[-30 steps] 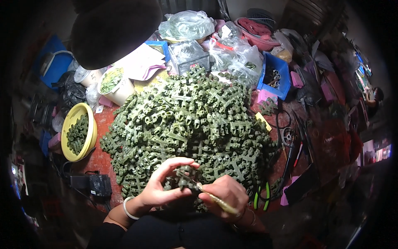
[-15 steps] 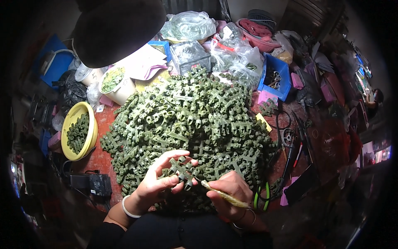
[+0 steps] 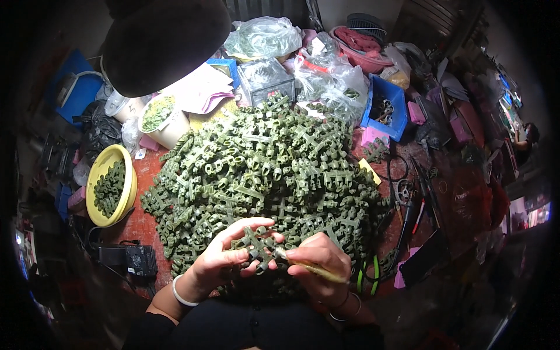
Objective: The person assembles small green plastic craft components by picking individual pieces from a pile and joining them together using a small tool. The person repeats this process multiple times, placing the completed assemblies into a yellow bowl.
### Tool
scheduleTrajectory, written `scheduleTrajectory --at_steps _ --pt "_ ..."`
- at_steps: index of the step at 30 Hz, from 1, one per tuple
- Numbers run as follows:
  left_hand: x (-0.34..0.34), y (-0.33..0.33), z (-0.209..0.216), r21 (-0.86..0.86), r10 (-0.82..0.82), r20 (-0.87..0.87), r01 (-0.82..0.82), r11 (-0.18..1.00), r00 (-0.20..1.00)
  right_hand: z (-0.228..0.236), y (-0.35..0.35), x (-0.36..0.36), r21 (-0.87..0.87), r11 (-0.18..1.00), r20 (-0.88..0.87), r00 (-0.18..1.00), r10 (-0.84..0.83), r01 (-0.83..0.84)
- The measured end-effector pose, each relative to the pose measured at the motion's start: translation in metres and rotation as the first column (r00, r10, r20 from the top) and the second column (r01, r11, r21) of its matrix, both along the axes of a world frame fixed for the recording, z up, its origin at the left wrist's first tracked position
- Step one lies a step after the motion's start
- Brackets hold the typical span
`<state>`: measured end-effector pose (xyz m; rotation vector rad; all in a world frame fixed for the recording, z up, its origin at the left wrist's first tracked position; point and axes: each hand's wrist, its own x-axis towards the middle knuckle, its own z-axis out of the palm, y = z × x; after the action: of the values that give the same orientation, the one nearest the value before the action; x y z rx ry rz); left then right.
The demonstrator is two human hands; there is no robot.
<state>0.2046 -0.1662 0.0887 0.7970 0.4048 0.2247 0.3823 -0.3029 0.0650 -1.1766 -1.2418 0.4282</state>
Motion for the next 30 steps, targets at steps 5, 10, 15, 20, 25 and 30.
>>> scheduleTrajectory --at_steps 5,10,15,20,25,30 --pt "-0.004 0.003 -0.016 -0.137 -0.023 0.15 0.044 0.99 0.988 0.0 0.003 -0.004 0.041 0.993 0.062 0.992 0.108 -0.11" --pt "-0.003 0.002 -0.022 -0.359 0.08 0.306 0.037 0.933 0.949 0.004 0.001 0.002 -0.214 0.905 0.01 0.927 -0.375 0.368" --pt "-0.003 0.002 -0.036 -0.303 0.067 0.291 0.025 0.953 0.954 0.008 0.014 0.007 -0.277 0.912 0.572 0.815 -0.096 0.302" --pt "-0.002 0.002 -0.028 -0.367 0.066 0.277 0.043 0.929 0.959 -0.005 0.012 0.012 -0.286 0.923 0.637 0.771 -0.017 0.257" --pt "-0.001 -0.002 -0.022 -0.208 0.059 0.11 -0.035 0.977 0.992 0.003 0.012 0.018 -0.317 0.907 0.629 0.777 -0.016 0.276" --pt "0.0 -0.003 -0.03 -0.062 0.045 0.181 -0.035 0.997 0.983 0.005 0.008 0.018 -0.38 0.899 0.605 0.794 0.064 0.217"
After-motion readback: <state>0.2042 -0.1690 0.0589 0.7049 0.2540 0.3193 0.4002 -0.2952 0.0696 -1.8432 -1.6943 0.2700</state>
